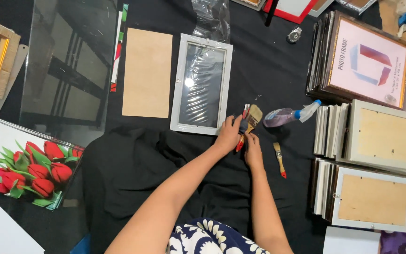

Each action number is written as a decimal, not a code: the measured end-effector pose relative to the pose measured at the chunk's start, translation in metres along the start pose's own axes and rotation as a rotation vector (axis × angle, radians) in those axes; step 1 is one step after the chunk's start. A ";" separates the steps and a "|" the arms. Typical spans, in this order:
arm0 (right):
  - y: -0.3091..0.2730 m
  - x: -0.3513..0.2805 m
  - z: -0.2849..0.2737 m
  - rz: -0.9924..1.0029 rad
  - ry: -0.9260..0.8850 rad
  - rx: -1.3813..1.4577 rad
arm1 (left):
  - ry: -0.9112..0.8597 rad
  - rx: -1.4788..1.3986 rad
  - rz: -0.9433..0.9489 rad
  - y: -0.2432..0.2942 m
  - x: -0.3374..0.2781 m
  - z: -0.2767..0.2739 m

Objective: The person wipes the glass of a white photo frame with a dark cloth, then uses a brush to dust the frame. They place a printed tulip image on the table, align a cardboard backing over it, and use a red utility knife to trim the backing along the image edges.

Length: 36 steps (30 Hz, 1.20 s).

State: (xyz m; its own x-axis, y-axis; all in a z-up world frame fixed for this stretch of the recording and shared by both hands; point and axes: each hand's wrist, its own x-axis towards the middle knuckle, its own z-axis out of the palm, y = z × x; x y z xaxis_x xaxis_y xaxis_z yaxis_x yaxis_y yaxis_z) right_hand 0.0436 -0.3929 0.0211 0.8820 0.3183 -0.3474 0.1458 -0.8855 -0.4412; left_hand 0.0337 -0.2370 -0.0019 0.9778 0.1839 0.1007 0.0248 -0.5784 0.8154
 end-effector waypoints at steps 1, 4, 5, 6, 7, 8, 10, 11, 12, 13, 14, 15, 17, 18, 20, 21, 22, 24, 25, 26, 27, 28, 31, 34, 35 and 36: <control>0.015 0.003 0.010 -0.004 0.000 -0.003 | 0.005 -0.001 0.000 0.014 0.001 -0.009; 0.053 0.016 0.033 0.043 0.325 -0.073 | -0.272 -0.017 -0.148 0.038 0.004 -0.033; 0.061 0.020 0.037 0.055 0.425 -0.071 | -0.252 0.036 -0.093 0.038 0.006 -0.037; 0.068 0.025 0.042 0.063 0.520 -0.068 | -0.229 0.091 -0.044 0.036 0.006 -0.043; 0.062 0.023 0.038 0.049 0.509 -0.067 | -0.219 0.094 -0.058 0.010 0.014 -0.037; 0.055 0.022 0.036 0.022 0.567 -0.078 | 0.055 0.159 0.102 -0.017 0.020 -0.033; 0.047 0.022 0.036 -0.017 0.612 -0.081 | 0.332 0.239 0.251 -0.061 0.021 -0.062; 0.045 0.023 0.039 0.034 0.610 -0.133 | 0.291 0.209 0.247 -0.077 0.016 -0.094; 0.042 0.025 0.042 0.086 0.610 -0.184 | 0.250 0.178 0.246 -0.092 0.011 -0.127; 0.042 0.024 0.045 0.075 0.601 -0.176 | 0.254 0.191 0.237 -0.103 -0.002 -0.158; 0.042 0.026 0.045 -0.004 0.650 -0.206 | 0.292 0.324 0.187 -0.112 -0.013 -0.189; 0.040 0.028 0.047 -0.083 0.700 -0.234 | 0.328 0.458 0.134 -0.123 -0.026 -0.221; 0.030 0.023 0.036 -0.178 0.702 -0.234 | 0.384 0.523 0.028 -0.164 -0.041 -0.236; 0.022 0.023 0.034 -0.257 0.717 -0.232 | 0.432 0.584 -0.060 -0.187 -0.049 -0.247; -0.006 0.027 0.042 -0.272 0.672 -0.178 | 0.537 0.414 -0.124 -0.175 -0.037 -0.263; -0.019 0.028 0.046 -0.267 0.635 -0.134 | 0.632 0.231 -0.167 -0.171 -0.032 -0.270; -0.050 0.032 0.050 -0.286 0.616 -0.135 | 0.644 0.236 -0.189 -0.169 -0.029 -0.275; -0.113 0.039 0.060 -0.501 0.501 -0.074 | 0.817 0.129 -0.167 -0.166 -0.019 -0.286; -0.151 0.042 0.069 -0.520 0.484 -0.076 | 0.832 0.135 -0.186 -0.160 -0.027 -0.302; -0.189 0.044 0.078 -0.614 0.379 -0.029 | 0.874 0.070 -0.141 -0.153 -0.033 -0.317; -0.226 0.045 0.087 -0.707 0.271 0.018 | 0.916 0.007 -0.094 -0.146 -0.038 -0.331; -0.268 0.038 0.095 -0.717 0.261 0.016 | 0.927 0.010 -0.103 -0.151 -0.052 -0.346; -0.378 0.019 0.132 -0.789 -0.027 -0.028 | 0.938 -0.064 -0.124 -0.175 -0.104 -0.382; -0.447 0.009 0.207 -0.933 -0.308 -0.129 | 0.884 0.050 -0.211 -0.216 -0.186 -0.396; -0.460 0.009 0.242 -0.946 -0.343 -0.183 | 0.846 0.181 -0.380 -0.229 -0.220 -0.392; -0.474 0.010 0.276 -0.958 -0.373 -0.234 | 0.801 0.312 -0.542 -0.242 -0.252 -0.390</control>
State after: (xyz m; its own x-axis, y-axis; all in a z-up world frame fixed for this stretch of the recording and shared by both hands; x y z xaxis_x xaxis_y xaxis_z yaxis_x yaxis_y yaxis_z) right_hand -0.1401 0.1237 -0.0022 0.1647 0.9682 -0.1885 0.8267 -0.2397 -0.5090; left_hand -0.2994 0.1670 -0.0022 0.3948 0.8951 0.2074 0.5887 -0.4198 0.6908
